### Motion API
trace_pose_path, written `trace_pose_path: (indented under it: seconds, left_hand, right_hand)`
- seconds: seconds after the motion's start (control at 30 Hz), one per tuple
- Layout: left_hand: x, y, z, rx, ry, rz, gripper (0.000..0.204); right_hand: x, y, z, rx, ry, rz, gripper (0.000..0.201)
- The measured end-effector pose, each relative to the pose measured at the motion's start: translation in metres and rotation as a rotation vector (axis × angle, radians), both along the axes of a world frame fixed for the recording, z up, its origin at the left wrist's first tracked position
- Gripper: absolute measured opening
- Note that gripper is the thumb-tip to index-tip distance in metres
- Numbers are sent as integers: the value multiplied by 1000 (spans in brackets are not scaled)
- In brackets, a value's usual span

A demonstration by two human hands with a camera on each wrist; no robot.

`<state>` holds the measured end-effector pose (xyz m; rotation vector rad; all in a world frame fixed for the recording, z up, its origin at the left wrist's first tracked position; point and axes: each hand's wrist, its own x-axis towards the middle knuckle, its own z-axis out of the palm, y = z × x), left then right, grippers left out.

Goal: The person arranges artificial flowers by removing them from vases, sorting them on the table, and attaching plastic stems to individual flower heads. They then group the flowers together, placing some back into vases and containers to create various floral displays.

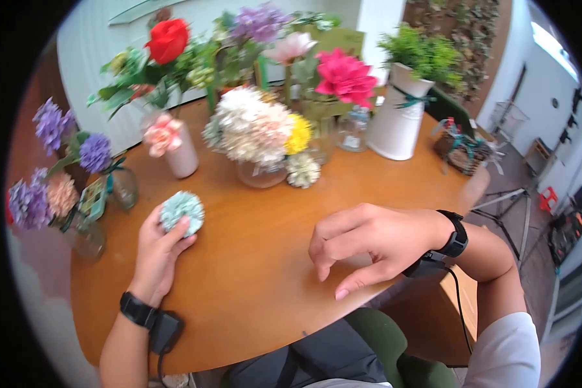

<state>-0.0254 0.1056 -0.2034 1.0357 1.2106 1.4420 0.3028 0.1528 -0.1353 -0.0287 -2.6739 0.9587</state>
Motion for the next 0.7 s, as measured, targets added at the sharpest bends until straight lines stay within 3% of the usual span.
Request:
trace_pose_path:
  seconds: [0.13, 0.33, 0.47, 0.57, 0.63, 0.7]
  left_hand:
    - [1, 0, -2, 5, 22, 3, 36]
    - [-6, 2, -13, -8, 53, 46, 43]
    - [-13, 8, -24, 10, 27, 77, 44]
    - [-18, 9, -24, 7, 18, 67, 44]
    - [-17, 8, -20, 0, 15, 60, 43]
    - [-16, 7, -18, 15, 13, 51, 42]
  right_hand:
    - [60, -28, 22, 38, -54, -152, 20]
    - [135, -97, 49, 107, -387, -497, 16]
    - [172, -130, 56, 151, -393, -716, 16]
    - [199, -139, 33, 166, -654, -1042, 21]
    - [233, -140, -19, 172, -1020, -1261, 26]
    - [275, -150, -80, 274, -1237, -1368, 16]
